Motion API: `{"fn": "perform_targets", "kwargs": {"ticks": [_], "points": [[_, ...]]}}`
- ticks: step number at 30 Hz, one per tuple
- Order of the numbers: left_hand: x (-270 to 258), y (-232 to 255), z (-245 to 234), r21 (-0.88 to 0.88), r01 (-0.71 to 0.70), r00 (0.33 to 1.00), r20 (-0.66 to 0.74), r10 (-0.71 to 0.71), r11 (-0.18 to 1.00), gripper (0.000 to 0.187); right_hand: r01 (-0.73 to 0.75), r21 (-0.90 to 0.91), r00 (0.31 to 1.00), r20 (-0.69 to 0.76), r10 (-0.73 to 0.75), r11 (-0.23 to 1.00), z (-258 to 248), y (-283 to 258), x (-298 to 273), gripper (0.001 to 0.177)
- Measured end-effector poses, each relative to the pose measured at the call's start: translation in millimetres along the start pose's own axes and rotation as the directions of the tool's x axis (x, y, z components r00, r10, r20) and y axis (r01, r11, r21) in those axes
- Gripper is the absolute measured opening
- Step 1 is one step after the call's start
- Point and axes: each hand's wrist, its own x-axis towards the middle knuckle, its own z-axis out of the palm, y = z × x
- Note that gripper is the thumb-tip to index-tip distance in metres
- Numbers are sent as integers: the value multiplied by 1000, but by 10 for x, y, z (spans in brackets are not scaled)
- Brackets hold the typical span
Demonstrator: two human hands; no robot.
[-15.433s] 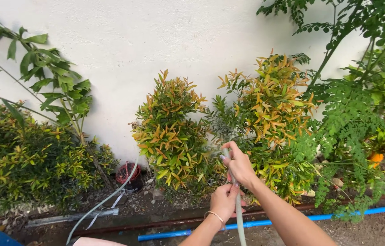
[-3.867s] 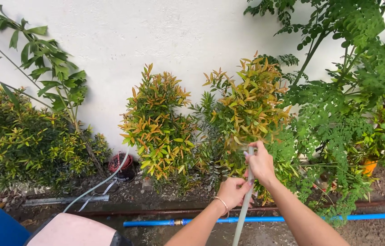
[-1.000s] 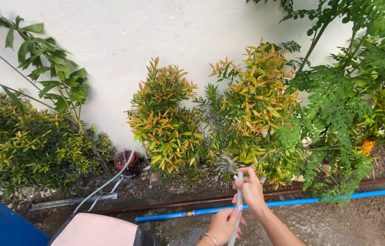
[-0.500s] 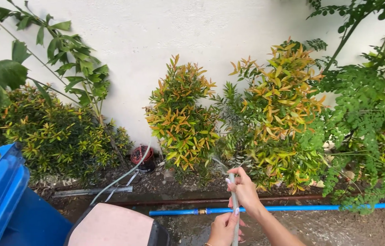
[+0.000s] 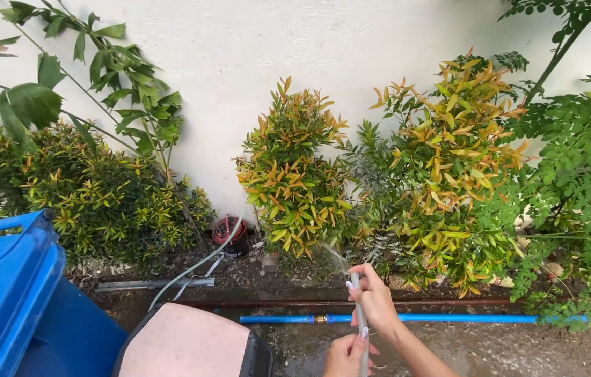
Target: Watering garden plants using a hose.
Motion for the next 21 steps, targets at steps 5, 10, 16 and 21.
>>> {"fn": "perform_targets", "kwargs": {"ticks": [5, 10, 16, 21], "points": [[-31, -53, -1, 23, 8, 1000, 17, -8, 1000, 55, -14, -26, 1000, 8, 14, 1000, 22, -16, -69, 33], [-77, -52, -4, 95, 69, 997, -38, -66, 993, 54, -54, -44, 998, 12, 54, 998, 59, -17, -116, 36], [-45, -64, -49, 55, 50, 998, -37, -48, 997, 53, -21, -78, 999, 22, 23, 997, 123, -14, -88, 31], [29, -72, -72, -2, 8, 999, -52, -8, 1000, 48, 74, -74, 997, -14, -75, 995, 165, -109, -94, 34]]}}
